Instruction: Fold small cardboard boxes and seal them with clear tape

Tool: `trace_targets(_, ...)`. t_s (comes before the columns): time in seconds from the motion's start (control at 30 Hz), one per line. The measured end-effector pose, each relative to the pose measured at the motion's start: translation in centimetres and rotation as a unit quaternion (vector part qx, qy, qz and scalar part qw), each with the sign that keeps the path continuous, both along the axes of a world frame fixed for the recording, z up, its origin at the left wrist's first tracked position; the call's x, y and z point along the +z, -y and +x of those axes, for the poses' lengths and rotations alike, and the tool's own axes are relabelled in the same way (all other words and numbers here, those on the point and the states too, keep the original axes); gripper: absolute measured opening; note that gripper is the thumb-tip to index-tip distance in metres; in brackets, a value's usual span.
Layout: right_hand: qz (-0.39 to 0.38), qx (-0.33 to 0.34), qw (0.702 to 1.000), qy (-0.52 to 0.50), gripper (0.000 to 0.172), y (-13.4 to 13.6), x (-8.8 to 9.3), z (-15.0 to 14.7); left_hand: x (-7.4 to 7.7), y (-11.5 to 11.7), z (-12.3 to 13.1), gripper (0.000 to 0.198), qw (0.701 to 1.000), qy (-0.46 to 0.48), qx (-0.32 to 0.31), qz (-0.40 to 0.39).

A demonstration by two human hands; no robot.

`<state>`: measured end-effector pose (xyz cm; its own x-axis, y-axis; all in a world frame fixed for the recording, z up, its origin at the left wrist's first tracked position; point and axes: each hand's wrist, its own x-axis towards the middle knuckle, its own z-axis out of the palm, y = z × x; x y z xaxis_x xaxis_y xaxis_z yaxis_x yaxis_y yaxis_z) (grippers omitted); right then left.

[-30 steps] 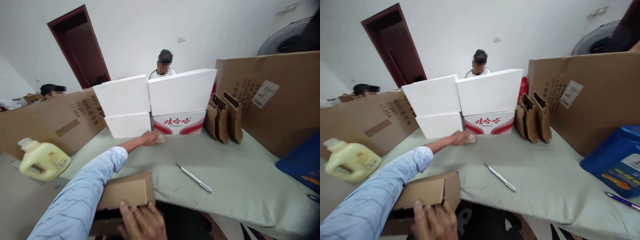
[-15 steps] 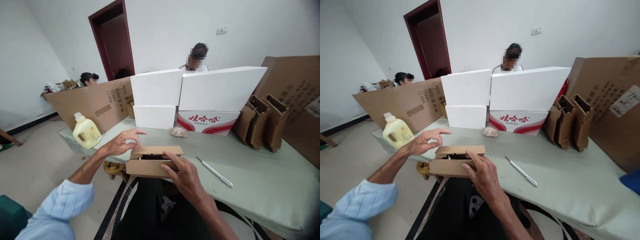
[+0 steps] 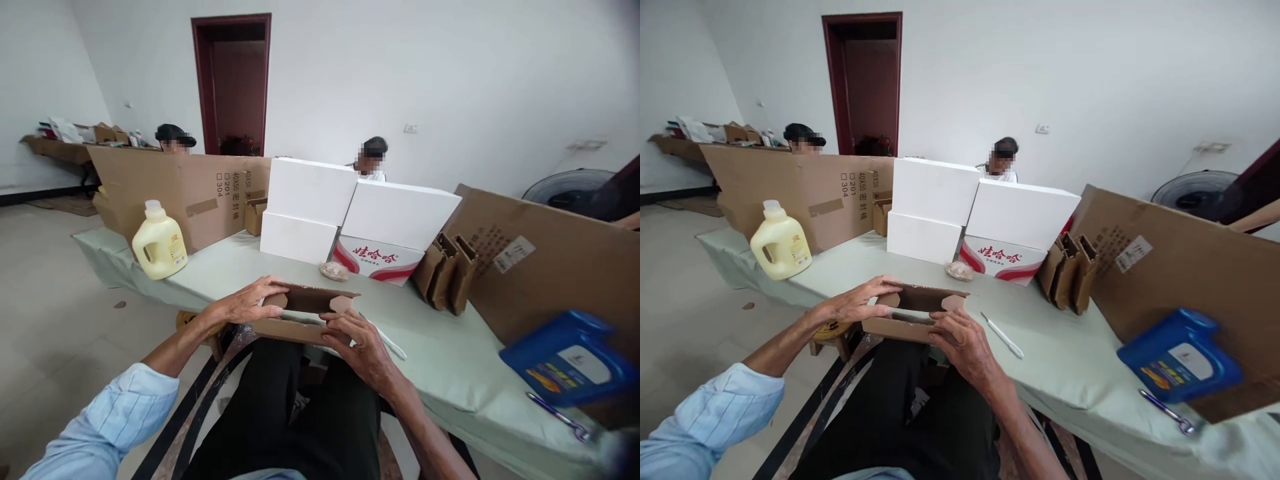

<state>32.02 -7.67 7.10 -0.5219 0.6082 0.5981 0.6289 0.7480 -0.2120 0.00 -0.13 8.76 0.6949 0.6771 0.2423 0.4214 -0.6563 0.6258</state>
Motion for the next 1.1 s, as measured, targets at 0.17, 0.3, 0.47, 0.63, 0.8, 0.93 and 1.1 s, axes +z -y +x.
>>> trace_targets(0.17,-0.055,0.032,0.983,0.169,0.023,-0.2,2.5,0.6,-0.3,-1.0,0.0,0.079,0.996,-0.085,-0.011,-0.008)
trace_targets(0.3,-0.066,0.012,0.954,0.292,0.019,-0.7,3.7,-0.2,0.9,-2.5,-0.1,0.087,0.988,-0.151,-0.035,-0.024)
trace_targets(0.47,-0.006,0.004,0.945,0.327,0.023,-1.4,3.3,-0.5,3.0,-3.4,0.2,0.101,0.976,-0.186,-0.101,-0.055)
trace_targets(0.63,0.024,0.011,0.968,0.251,0.028,-1.5,3.1,0.7,3.4,-4.1,-0.3,0.107,0.973,-0.189,-0.107,-0.082)
trace_targets(0.8,0.005,-0.018,0.995,0.103,0.026,-2.1,3.1,1.9,3.1,-4.6,-1.4,0.11,0.977,-0.168,-0.091,-0.095)
trace_targets(0.93,-0.04,-0.016,0.99,0.133,0.026,-3.4,2.8,2.4,3.3,-4.9,-1.3,0.129,0.967,-0.232,-0.082,-0.071)
trace_targets(1.1,-0.108,-0.023,0.983,0.148,0.044,-4.6,3.1,3.1,4.2,-5.3,-0.5,0.129,0.953,-0.273,-0.097,-0.086)
